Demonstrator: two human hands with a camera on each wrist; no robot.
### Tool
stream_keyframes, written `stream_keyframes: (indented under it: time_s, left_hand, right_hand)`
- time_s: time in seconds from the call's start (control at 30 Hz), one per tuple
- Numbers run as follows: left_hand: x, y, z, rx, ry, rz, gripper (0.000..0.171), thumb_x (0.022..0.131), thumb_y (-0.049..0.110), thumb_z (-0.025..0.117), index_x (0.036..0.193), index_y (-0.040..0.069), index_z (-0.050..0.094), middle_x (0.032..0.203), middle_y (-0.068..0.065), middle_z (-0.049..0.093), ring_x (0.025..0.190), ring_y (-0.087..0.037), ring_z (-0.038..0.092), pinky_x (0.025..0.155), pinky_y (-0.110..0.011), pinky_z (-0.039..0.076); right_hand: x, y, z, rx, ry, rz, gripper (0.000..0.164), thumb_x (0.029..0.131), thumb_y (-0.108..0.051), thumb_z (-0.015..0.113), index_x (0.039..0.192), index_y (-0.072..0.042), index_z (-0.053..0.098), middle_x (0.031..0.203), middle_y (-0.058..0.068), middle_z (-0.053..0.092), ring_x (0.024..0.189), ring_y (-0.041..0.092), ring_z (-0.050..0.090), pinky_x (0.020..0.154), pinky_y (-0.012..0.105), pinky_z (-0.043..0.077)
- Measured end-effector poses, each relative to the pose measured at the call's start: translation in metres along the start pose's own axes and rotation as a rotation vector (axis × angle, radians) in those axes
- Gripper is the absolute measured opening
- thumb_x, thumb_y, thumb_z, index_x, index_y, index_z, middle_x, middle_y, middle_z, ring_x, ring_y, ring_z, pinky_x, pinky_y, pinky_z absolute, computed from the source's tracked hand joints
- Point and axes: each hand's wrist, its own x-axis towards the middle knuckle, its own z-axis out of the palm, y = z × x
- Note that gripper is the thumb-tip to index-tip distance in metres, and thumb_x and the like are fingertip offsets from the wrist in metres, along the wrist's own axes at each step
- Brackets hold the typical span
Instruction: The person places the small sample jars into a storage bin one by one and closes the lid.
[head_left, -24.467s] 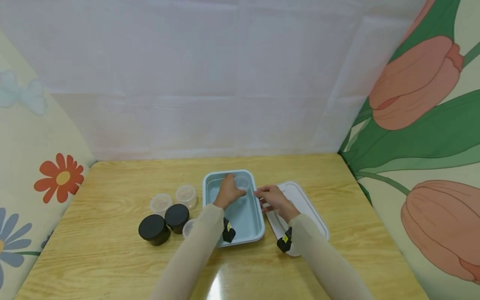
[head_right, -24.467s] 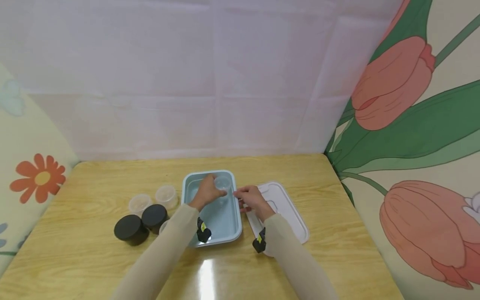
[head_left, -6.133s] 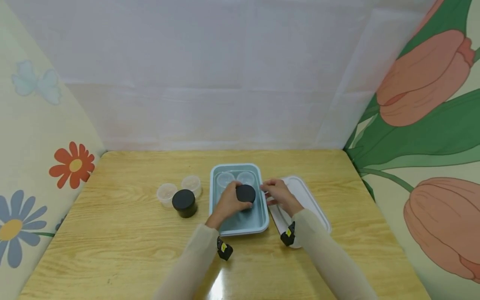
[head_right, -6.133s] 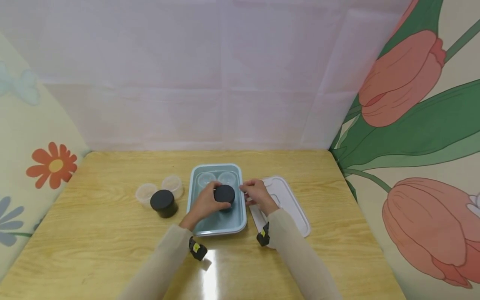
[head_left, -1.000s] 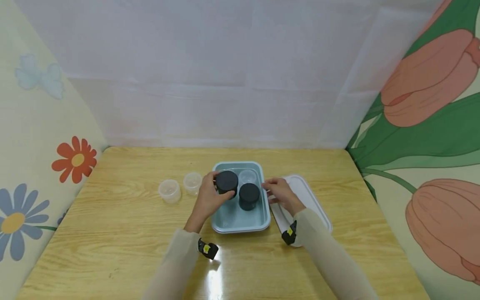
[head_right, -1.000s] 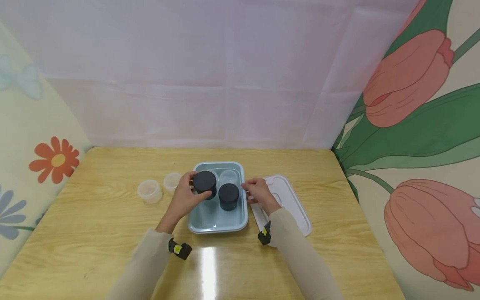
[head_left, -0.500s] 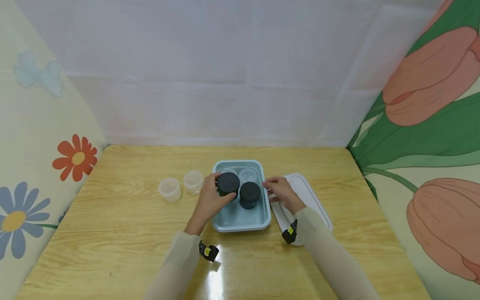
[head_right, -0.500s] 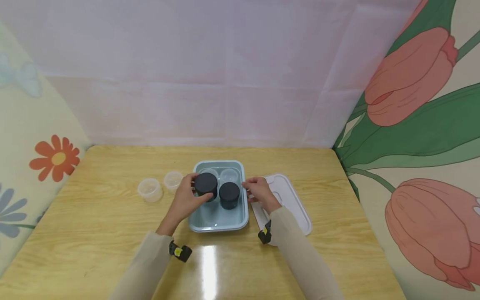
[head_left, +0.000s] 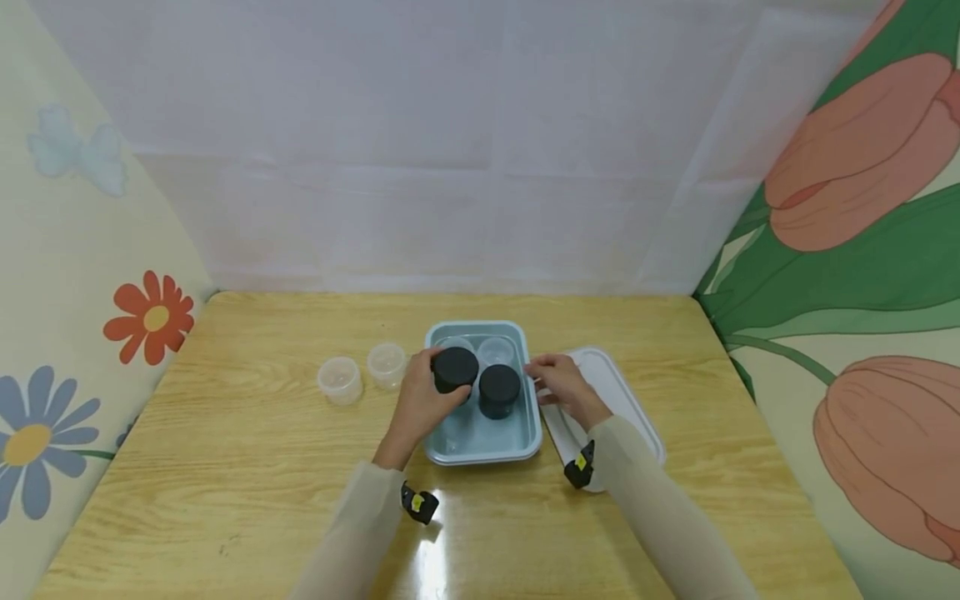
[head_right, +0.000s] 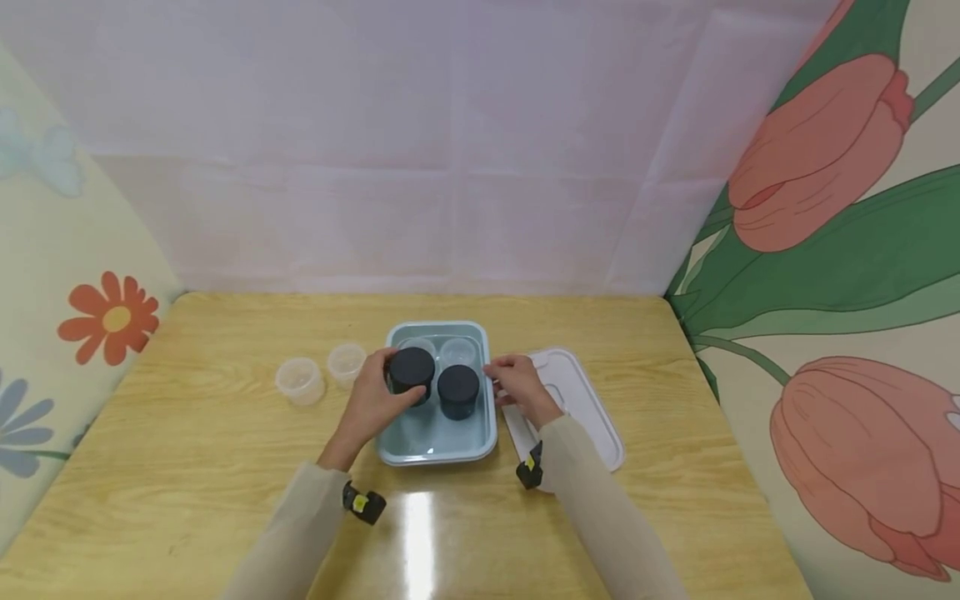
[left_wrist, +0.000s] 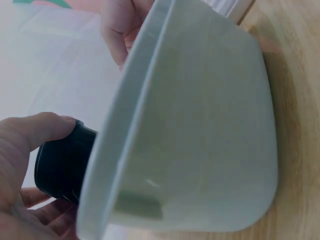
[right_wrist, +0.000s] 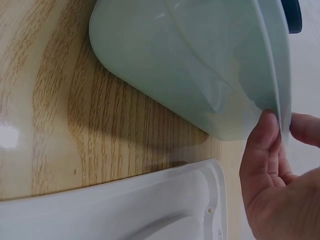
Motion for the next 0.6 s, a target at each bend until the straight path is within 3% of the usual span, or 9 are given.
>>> stream_keyframes:
  time_s: [0.2, 0.4, 0.6]
  left_hand:
    - [-0.003, -0.002, 0.004, 0.052, 0.038, 0.016, 0.069, 0.071, 0.015, 0.081, 0.127, -0.007, 0.047, 0.120, -0.027, 0.054, 0.112, -0.041, 0.051, 0.097, -0.052, 0.042]
    - [-0.006, -0.007, 0.009, 0.181, 0.107, 0.075, 0.067, 0.068, 0.021, 0.082, 0.122, -0.005, 0.052, 0.113, -0.023, 0.057, 0.106, -0.040, 0.052, 0.088, -0.055, 0.042]
    - [-0.008, -0.011, 0.010, 0.222, 0.120, 0.041, 0.063, 0.070, 0.021, 0.081, 0.121, -0.003, 0.053, 0.120, -0.022, 0.055, 0.113, -0.040, 0.048, 0.087, -0.059, 0.038]
  right_hand:
    - [0.001, -0.001, -0.001, 0.002, -0.002, -0.003, 0.025, 0.094, -0.019, 0.058, 0.113, -0.003, 0.060, 0.098, 0.005, 0.059, 0.080, 0.015, 0.057, 0.063, 0.026, 0.053]
    - [0.001, 0.000, -0.001, -0.002, -0.004, -0.005, 0.025, 0.094, -0.019, 0.058, 0.114, -0.003, 0.059, 0.097, 0.005, 0.059, 0.079, 0.015, 0.057, 0.062, 0.026, 0.052]
    - [0.002, 0.000, -0.001, -0.009, 0.002, 0.004, 0.025, 0.094, -0.020, 0.058, 0.114, -0.004, 0.060, 0.097, 0.005, 0.059, 0.079, 0.015, 0.057, 0.065, 0.027, 0.053]
